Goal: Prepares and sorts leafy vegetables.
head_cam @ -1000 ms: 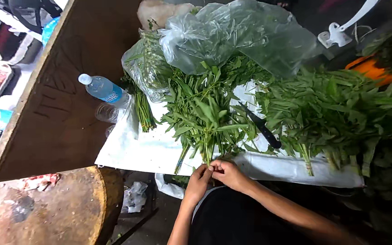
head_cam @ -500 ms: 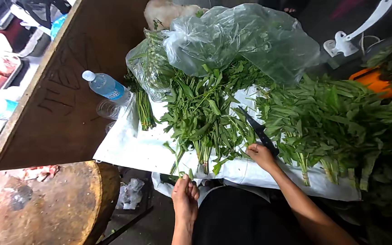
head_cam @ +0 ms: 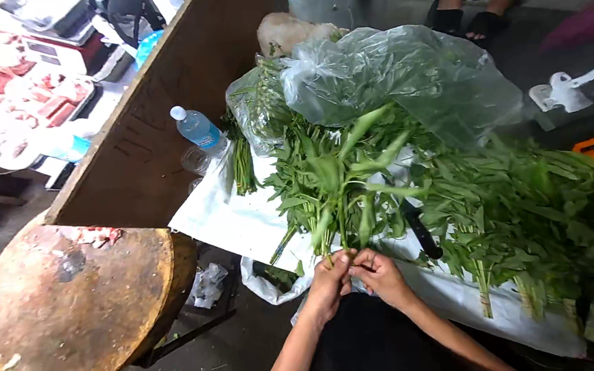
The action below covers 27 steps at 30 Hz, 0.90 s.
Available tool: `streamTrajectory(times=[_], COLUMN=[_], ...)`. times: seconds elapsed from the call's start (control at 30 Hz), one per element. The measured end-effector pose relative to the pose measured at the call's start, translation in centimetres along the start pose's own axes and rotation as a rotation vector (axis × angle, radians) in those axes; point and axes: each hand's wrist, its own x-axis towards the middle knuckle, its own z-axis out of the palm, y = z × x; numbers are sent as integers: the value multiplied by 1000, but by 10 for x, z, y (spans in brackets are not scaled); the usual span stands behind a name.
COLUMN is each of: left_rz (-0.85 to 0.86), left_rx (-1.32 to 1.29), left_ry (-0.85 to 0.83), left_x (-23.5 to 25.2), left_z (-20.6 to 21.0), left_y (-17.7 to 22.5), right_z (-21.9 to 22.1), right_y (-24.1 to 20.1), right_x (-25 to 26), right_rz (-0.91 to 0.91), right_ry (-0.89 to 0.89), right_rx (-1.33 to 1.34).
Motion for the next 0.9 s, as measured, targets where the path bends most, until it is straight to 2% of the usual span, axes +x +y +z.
streamTrajectory(times=[0.1,0.17,0.23,0.37,0.43,0.53,0.6,0.67,0.73,0.9], left_rz=[82,228,363,543,552,521,540,540,494,305], left_rx=[113,203,218,110,-21,-247,-362,-488,-605,-495], left_ry=[147,285,338,463,408,211,127,43,-23,90], left_x=[-1,-12,-34,-74,-79,-72,-64,-59,-51,-8], left_z=[-9,-24,-43,-63,-69,-70,-62,-56,-52,-27], left_y=[0,12,37,76,84,78,69,60,44,16], right_z=[0,-9,-19,-28,-20,-8,-6,-9,-19,-52], right_y=[-3,-11,-26,-77,-93,-84,-81,-83,-83,-43], right_x=[11,22,39,100,152,235,257,244,208,126], right_rz=[41,22,12,2,0,-10,2,10,28,-27], right_ry=[-215,-344,-291,-21,42,88,154,191,189,272], right_rx=[-148,-270,-309,-334,-363,-460,-528,-503,-364,6])
